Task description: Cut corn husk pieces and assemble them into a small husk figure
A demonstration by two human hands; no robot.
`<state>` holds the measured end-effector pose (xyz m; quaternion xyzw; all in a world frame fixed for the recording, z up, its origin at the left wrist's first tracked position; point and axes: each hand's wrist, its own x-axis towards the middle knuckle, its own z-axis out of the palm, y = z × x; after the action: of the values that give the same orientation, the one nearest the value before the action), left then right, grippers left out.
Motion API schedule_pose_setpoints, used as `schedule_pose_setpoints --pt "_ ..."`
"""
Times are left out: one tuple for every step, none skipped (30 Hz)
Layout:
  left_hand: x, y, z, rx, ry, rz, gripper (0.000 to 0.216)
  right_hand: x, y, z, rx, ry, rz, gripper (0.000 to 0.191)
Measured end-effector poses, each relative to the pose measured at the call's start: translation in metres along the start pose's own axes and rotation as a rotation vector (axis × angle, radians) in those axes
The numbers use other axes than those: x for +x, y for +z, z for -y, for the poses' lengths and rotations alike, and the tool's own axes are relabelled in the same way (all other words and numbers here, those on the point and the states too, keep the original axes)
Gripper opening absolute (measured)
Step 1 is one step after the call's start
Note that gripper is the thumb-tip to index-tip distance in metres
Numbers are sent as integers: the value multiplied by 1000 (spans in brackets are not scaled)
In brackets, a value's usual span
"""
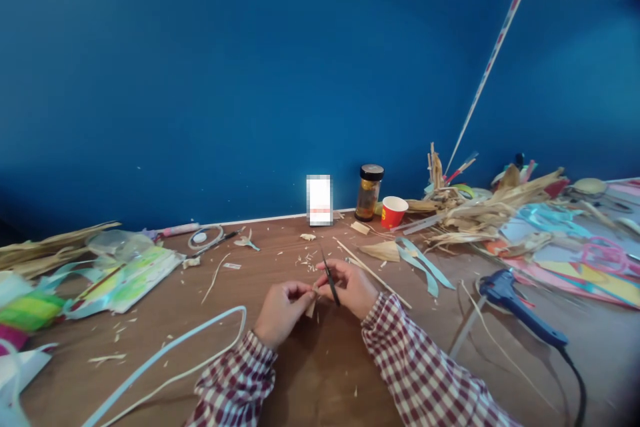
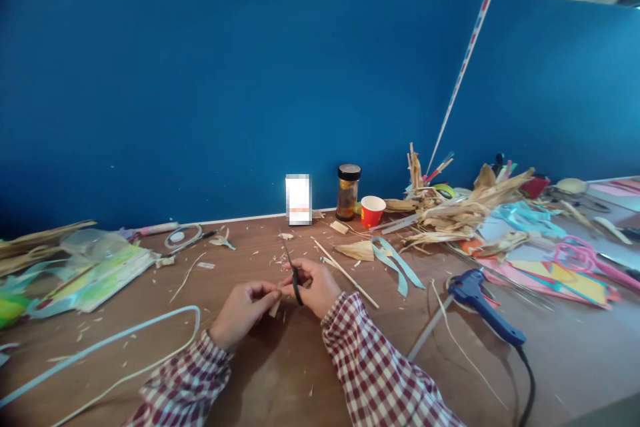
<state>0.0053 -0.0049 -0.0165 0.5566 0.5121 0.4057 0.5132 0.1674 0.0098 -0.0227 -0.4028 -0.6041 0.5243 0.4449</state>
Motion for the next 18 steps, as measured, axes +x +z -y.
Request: schedule_pose_setpoints --pt "0 1 0 21 13 19 22 -1 0 1 -7 -7 27 43" --pt "-1 1 1 37 22 37 21 -1 0 2 -21 -18 51 43" --pt "-1 2 2 54 28 57 21 -2 0 3 -43 -31 70 42" --pt "-1 2 4 73 30 76 20 -3 0 3 -74 -43 85 41" --pt "-1 2 5 93 30 92 20 -3 1 4 -111 -53 98 40" --pt "-1 2 7 111 27 105 19 -4 0 5 -155 -65 107 38" --pt "-1 1 8 124 22 113 18 -5 0 5 -207 -79 113 37" --pt "-1 0 9 133 16 116 16 -5 0 6 -267 -99 118 35" --pt "-2 -1 9 138 10 115 14 -6 -1 7 -336 -125 123 33" --pt "-2 -2 10 139 4 115 11 -7 -1 8 -408 -156 130 31" --pt "-3 -3 10 141 -2 113 9 -7 -1 8 -473 -187 138 29" --pt "-3 -4 10 147 -7 111 7 -8 -1 8 -525 -212 149 28" --pt "-4 -5 11 156 -11 110 6 -8 0 8 -554 -228 160 27" --pt "-4 -5 11 165 -12 112 6 -9 1 7 -557 -232 166 27" --pt "-4 -5 11 171 -12 112 7 -9 2 6 -534 -223 167 27" --pt "-5 -5 11 172 -10 108 8 -8 3 5 -490 -206 159 27" --pt "-4 -5 10 164 -6 96 8 -8 5 4 -434 -186 143 27" --pt "-4 -5 9 145 1 73 8 -7 6 3 -373 -164 118 28"
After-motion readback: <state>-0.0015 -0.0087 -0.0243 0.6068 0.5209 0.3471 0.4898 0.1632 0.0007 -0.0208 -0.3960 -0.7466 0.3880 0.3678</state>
